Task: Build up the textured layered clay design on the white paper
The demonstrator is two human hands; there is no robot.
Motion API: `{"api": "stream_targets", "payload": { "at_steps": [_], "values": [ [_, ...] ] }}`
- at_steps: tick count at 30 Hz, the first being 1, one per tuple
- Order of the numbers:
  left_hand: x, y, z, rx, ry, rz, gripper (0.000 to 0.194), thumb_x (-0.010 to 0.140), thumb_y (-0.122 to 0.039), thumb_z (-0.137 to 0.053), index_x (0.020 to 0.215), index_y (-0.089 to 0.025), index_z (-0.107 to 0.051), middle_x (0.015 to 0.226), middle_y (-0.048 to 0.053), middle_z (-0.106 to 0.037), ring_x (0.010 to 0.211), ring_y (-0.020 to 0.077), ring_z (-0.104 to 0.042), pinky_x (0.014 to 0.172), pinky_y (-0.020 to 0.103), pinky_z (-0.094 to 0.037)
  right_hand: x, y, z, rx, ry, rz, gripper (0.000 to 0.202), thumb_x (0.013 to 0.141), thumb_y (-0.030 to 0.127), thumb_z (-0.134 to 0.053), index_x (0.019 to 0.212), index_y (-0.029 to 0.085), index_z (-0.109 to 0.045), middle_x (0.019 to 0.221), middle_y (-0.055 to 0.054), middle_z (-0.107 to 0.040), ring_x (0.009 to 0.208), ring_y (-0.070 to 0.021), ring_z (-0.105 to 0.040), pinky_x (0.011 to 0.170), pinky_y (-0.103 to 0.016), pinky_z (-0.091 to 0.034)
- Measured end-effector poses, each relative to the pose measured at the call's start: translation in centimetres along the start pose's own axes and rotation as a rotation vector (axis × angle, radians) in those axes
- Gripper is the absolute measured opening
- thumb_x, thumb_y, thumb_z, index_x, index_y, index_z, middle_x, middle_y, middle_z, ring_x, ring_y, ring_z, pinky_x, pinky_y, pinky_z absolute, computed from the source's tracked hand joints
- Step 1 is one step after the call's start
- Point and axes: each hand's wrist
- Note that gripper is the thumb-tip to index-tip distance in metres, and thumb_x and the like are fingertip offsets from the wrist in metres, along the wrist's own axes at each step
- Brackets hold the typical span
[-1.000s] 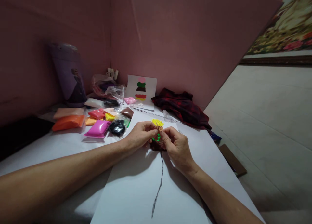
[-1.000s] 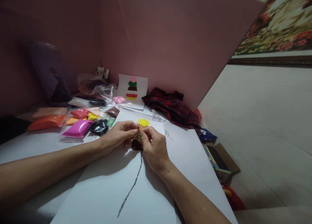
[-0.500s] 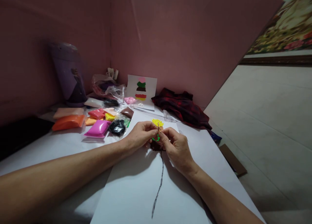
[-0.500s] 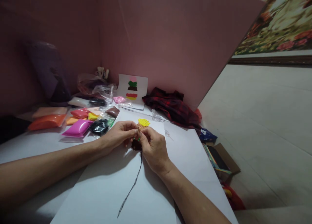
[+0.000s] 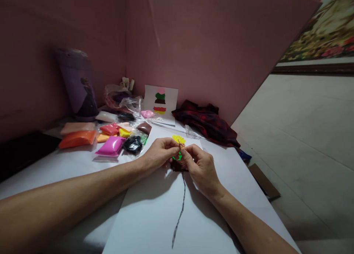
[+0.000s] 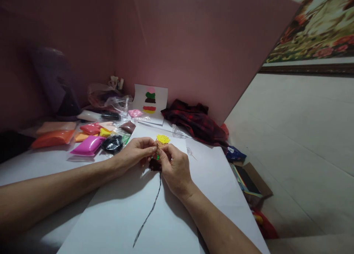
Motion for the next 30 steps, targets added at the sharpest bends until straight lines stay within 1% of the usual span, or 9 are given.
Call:
{"api": "stream_targets", "payload": {
  "at_steps": [10,17,30],
  "values": [
    [0.02,0.05,0.07,0.005,0.004,0.001,0.019,0.071,-0.029,-0.06,0.075,-0.012,-0.054,0.057,-0.005,-0.05,0.04,0.0042,-0.042,0.035,0.016,-0.034,0.01,-0.25,-0.04,0.032,-0.014,-0.039,0.022,0.089,0.034,-0.05,0.078,0.017,-0.059,0.068,-0.001,-0.062,0.059,-0.0125,-0.055,0.057,-0.023,-0.043],
    [0.03,0.08,0.09,-0.004,0.001,0.004,0.018,0.07,-0.029,-0.06,0.074,-0.012,-0.054,0.057,-0.005,-0.051,0.04,0.0044,-0.042,0.035,0.016,-0.034,-0.02,-0.22,-0.05,0.052,-0.015,-0.039,0.022,0.088,0.034,-0.05,0.078,0.017,-0.059,0.069,-0.002,-0.063,0.06,-0.0128,-0.055,0.058,-0.023,-0.043],
    [-0.08,-0.1,0.14,-0.01,0.009,0.009,0.018,0.069,-0.029,-0.061,0.073,-0.012,-0.054,0.055,-0.005,-0.051,0.039,0.0045,-0.042,0.036,0.017,-0.034,-0.02,-0.38,0.06,0.086,-0.069,-0.037,0.021,0.088,0.034,-0.051,0.076,0.018,-0.057,0.065,0.001,-0.058,0.059,-0.0115,-0.051,0.057,-0.022,-0.042]
  ]
}}
Point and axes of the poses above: each hand's wrist, its own x-axis towards the middle knuckle, its own z-axis out of the back of the hand, y = z × x
